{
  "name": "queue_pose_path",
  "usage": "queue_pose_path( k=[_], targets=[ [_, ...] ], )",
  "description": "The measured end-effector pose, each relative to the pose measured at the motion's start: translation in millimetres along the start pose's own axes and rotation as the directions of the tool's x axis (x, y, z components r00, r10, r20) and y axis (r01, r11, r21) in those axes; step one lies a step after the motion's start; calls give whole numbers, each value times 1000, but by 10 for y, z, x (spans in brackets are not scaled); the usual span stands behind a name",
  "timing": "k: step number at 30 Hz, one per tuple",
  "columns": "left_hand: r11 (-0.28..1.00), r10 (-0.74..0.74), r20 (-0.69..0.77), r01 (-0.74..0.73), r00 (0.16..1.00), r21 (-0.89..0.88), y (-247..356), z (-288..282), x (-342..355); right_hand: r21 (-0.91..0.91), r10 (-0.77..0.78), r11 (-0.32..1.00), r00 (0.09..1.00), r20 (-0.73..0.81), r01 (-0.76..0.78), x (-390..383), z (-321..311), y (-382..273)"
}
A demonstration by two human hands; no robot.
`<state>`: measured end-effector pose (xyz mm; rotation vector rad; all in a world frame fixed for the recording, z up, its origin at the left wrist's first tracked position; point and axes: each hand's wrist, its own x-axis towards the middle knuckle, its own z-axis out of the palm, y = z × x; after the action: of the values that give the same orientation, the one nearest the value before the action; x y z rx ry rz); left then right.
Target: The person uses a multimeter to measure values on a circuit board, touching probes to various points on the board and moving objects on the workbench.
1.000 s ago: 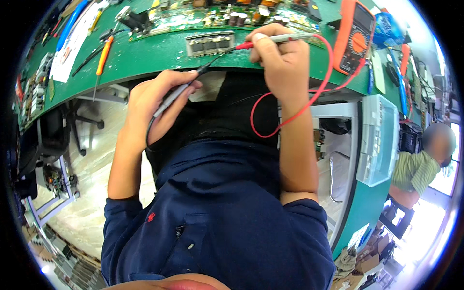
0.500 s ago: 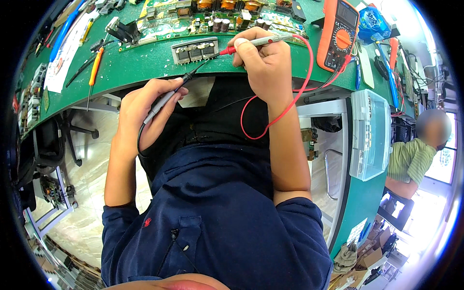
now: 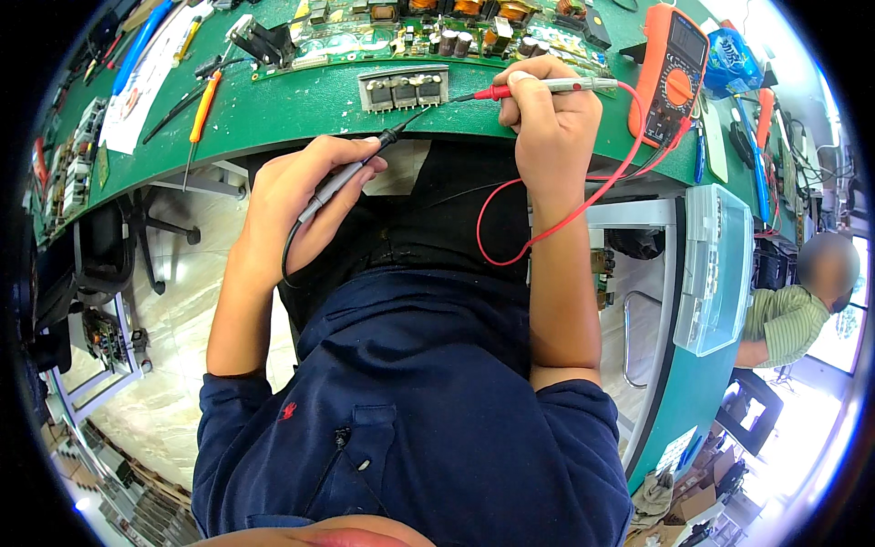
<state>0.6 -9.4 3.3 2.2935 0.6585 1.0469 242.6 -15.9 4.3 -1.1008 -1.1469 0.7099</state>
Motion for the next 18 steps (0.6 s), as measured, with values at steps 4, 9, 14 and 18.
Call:
queue_pose_path(
  k=[4, 9, 14, 18],
  targets=[
    [1000, 0, 6, 0, 1000, 2, 6, -7, 7, -5, -17, 1000, 1000, 1, 17, 18, 9, 23],
    [1000, -8, 14, 7, 1000, 9, 8, -10, 1, -75, -16, 997, 1000, 22, 17, 9, 14, 6],
    [1000, -25, 26, 25, 999, 15, 18, -14, 5, -76, -6, 997, 1000, 18, 7, 1, 28, -27],
    [998, -59, 22, 58, 998, 9, 33, 6, 2, -93, -21, 995, 1000, 23, 23, 4, 12, -15]
  ],
)
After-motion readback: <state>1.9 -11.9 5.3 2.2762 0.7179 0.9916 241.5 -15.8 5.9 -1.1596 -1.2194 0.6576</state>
